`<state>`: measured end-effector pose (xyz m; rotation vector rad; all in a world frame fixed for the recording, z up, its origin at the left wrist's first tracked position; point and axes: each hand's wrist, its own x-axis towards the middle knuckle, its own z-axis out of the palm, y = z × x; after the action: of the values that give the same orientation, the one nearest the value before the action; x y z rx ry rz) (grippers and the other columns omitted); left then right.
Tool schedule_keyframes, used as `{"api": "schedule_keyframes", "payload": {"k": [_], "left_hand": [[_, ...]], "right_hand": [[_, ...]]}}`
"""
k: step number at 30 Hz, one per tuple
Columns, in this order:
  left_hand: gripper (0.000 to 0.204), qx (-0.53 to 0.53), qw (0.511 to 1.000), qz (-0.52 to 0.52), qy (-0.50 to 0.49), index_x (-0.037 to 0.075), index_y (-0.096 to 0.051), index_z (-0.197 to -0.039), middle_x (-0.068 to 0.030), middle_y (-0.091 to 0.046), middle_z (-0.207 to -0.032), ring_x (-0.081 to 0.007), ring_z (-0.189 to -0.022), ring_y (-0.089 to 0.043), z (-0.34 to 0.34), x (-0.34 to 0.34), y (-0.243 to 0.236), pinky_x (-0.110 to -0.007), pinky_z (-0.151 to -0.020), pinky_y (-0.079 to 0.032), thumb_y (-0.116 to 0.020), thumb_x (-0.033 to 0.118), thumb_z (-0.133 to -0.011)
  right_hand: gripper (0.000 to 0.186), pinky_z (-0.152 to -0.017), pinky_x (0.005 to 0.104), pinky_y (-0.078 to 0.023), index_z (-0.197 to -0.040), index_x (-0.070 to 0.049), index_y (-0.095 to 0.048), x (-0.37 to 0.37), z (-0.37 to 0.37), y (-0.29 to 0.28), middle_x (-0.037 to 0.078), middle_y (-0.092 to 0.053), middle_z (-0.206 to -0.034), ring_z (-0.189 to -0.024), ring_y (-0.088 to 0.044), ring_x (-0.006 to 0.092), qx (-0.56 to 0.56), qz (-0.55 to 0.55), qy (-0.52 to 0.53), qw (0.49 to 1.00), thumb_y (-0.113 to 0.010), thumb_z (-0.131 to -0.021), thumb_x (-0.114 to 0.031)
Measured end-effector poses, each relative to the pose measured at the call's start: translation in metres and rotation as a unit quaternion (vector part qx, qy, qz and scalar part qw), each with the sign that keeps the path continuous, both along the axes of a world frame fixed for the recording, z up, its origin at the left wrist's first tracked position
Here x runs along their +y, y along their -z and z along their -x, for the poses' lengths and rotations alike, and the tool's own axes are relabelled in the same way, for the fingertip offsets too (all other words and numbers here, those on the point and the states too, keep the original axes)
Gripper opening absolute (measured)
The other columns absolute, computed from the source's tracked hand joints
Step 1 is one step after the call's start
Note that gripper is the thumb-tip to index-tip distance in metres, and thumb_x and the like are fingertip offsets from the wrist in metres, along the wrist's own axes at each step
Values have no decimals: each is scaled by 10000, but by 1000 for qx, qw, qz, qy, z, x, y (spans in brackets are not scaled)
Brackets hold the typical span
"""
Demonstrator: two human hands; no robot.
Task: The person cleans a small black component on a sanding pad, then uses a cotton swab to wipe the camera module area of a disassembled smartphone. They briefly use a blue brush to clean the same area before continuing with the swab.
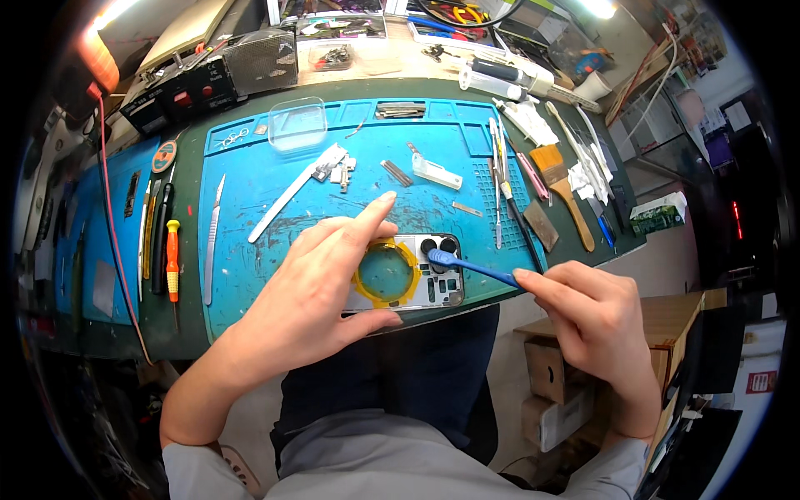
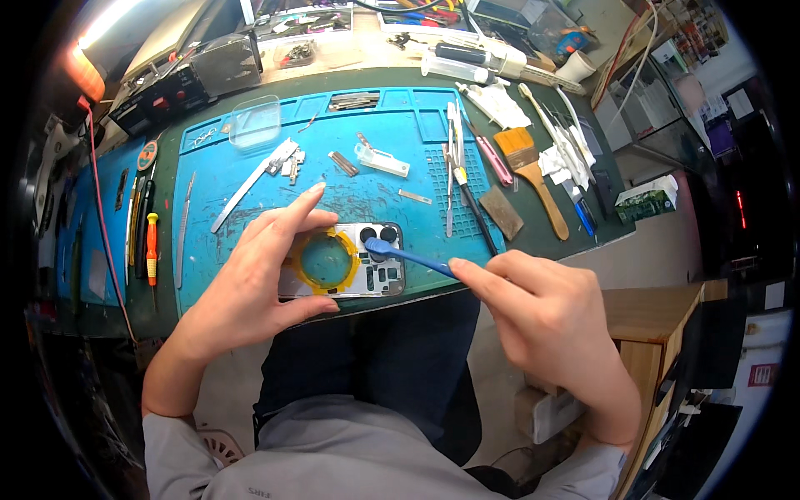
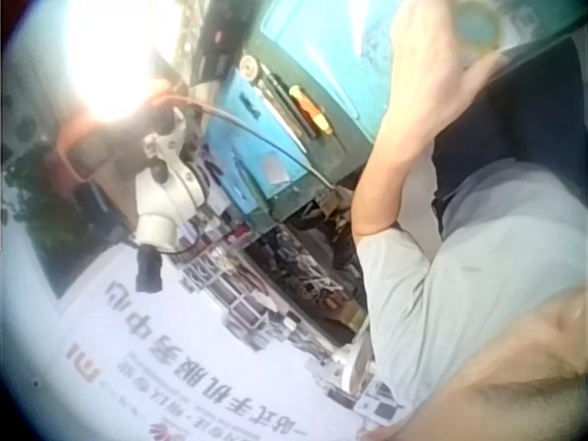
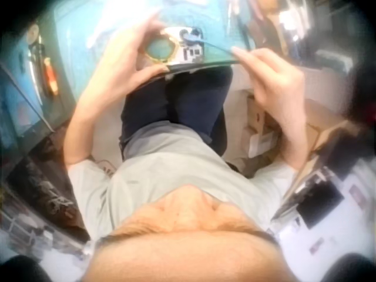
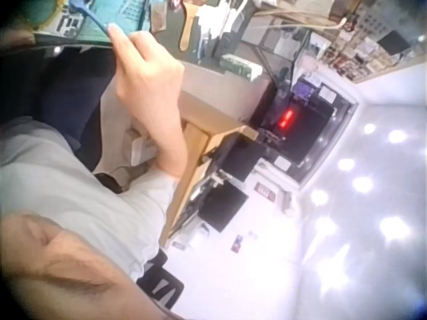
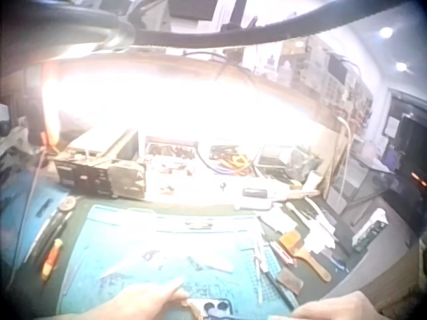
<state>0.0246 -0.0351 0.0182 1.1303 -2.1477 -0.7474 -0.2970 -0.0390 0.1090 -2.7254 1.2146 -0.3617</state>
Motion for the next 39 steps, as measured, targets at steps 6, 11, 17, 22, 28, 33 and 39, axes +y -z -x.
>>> {"api": "schedule_keyframes", "payload": {"k": [6,11,17,22,28,33,39], "left_hand": [[1131,-1,1000,-1,-6,39,-294,-1715,-138,-644,-1463,-364,-1369,-566,0,1,-1,-476,-1188,-426,-951,176,-805],[1136,6,1000,5,3,40,-289,-1716,-136,-644,-1463,-364,-1374,-564,-2,0,1,-481,-1187,-426,-951,177,-803],[1140,-4,1000,12,-5,35,-284,-1714,-136,-644,-1462,-364,-1373,-567,-2,0,2,-480,-1190,-426,-952,179,-802],[1140,-9,1000,2,-8,35,-284,-1715,-135,-643,-1464,-366,-1372,-567,-2,1,1,-482,-1192,-425,-952,180,-803],[1139,-8,1000,2,-9,46,-285,-1718,-134,-642,-1471,-362,-1378,-565,-1,0,0,-477,-1197,-422,-951,178,-803],[1134,-6,1000,-8,-9,48,-291,-1717,-131,-644,-1470,-356,-1389,-558,1,0,-2,-475,-1203,-417,-951,174,-803],[1192,-12,1000,5,-11,6,-302,-1714,-135,-651,-1478,-345,-1333,-581,1,-1,1,-453,-1190,-436,-971,114,-733]], "right_hand": [[440,-608,327,-544,-1213,-109,-837,0,12,0,63,-734,-883,-708,-724,231,-43,-17,23,999,-756,-814,59],[537,-629,331,-555,-1273,-109,-819,3,28,5,68,-735,-926,-740,-726,224,-79,-76,-23,994,-727,-785,97],[433,-594,313,-535,-1190,-55,-831,4,-1,-1,92,-726,-886,-715,-724,231,7,7,-21,1000,-739,-795,98],[469,-590,329,-539,-1192,-62,-833,7,-2,-16,92,-725,-880,-703,-716,241,13,45,-32,998,-735,-760,93],[427,-607,345,-538,-1169,-79,-839,11,21,-2,66,-721,-931,-731,-705,232,-24,61,43,997,-755,-779,71],[458,-606,346,-545,-1191,-84,-841,10,12,22,70,-718,-927,-725,-705,237,-22,109,7,994,-759,-773,84],[485,-619,346,-556,-1231,-90,-833,12,15,36,73,-720,-950,-762,-721,240,-33,89,-2,996,-752,-784,80]]}}
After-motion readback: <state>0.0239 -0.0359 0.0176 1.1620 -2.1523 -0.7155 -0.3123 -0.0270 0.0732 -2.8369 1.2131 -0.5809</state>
